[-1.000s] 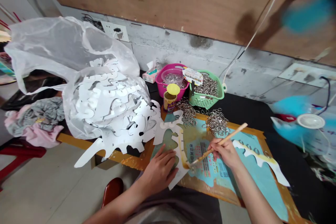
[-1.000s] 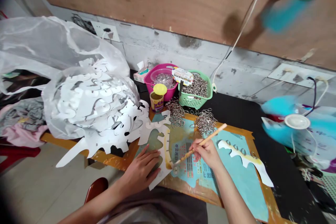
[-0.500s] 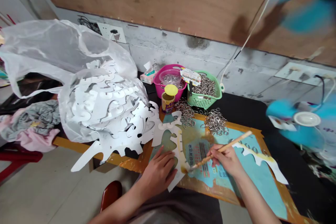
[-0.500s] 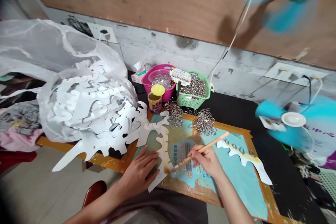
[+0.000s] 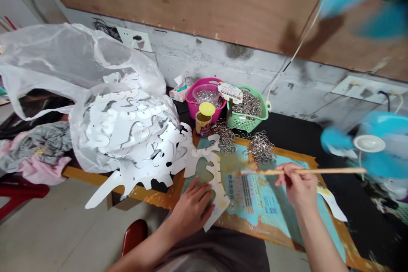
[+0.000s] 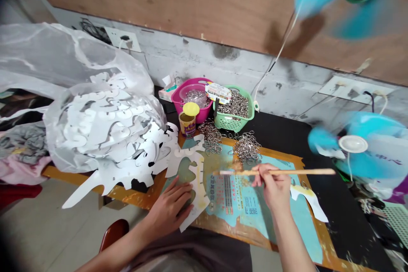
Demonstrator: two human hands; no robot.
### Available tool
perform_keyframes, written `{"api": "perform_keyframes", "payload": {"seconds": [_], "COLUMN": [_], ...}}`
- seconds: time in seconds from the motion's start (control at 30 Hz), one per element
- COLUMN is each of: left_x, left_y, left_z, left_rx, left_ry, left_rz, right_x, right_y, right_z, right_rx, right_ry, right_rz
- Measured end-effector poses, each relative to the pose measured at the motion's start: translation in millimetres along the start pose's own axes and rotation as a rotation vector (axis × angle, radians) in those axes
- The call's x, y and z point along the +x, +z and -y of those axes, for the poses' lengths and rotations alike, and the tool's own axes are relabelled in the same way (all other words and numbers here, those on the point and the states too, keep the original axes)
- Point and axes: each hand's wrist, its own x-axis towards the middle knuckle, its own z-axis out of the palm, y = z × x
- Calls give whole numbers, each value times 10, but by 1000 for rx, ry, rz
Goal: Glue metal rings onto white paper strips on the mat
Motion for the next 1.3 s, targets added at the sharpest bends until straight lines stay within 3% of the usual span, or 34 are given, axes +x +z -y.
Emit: {"api": "perform_keyframes", "payload": {"seconds": [0.17, 0.3, 0.47, 0.6, 0.67, 0.73, 0.83, 0.93, 1.13, 1.3], "left_x": [7, 9, 9, 4, 1, 0, 1, 0, 1, 6], "left_y": [-13, -22, -20, -19, -19, -20, -15, -4, -9, -14], "left_z": [-10, -7, 4, 7, 8, 9, 10, 11, 8, 7], "left_rx": [9, 1, -11, -13, -14, -17, -15, -7, -10, -4], "left_ry": [-1, -13, -12, -7, -7, -8, -5, -8, -15, -17], "left_rz": [-13, 14, 20, 11, 10, 7, 0, 0, 4, -2], "right_x": [462, 821, 1124, 1213, 1221, 1223, 1216, 1159, 780, 370], "right_y": [483, 1051, 1667, 1880, 1849, 1742, 1513, 1263, 694, 255], "right_z": [400, 568, 532, 404, 364, 343, 308, 213, -73, -232], "right_rx": [76, 7, -331, -404, -326, -167, 67, 164, 306, 331], "right_ry": [-198, -300, -537, -585, -512, -373, -147, -6, 212, 277], "right_rz": [-16, 124, 307, 417, 411, 318, 150, 67, 166, 185]}}
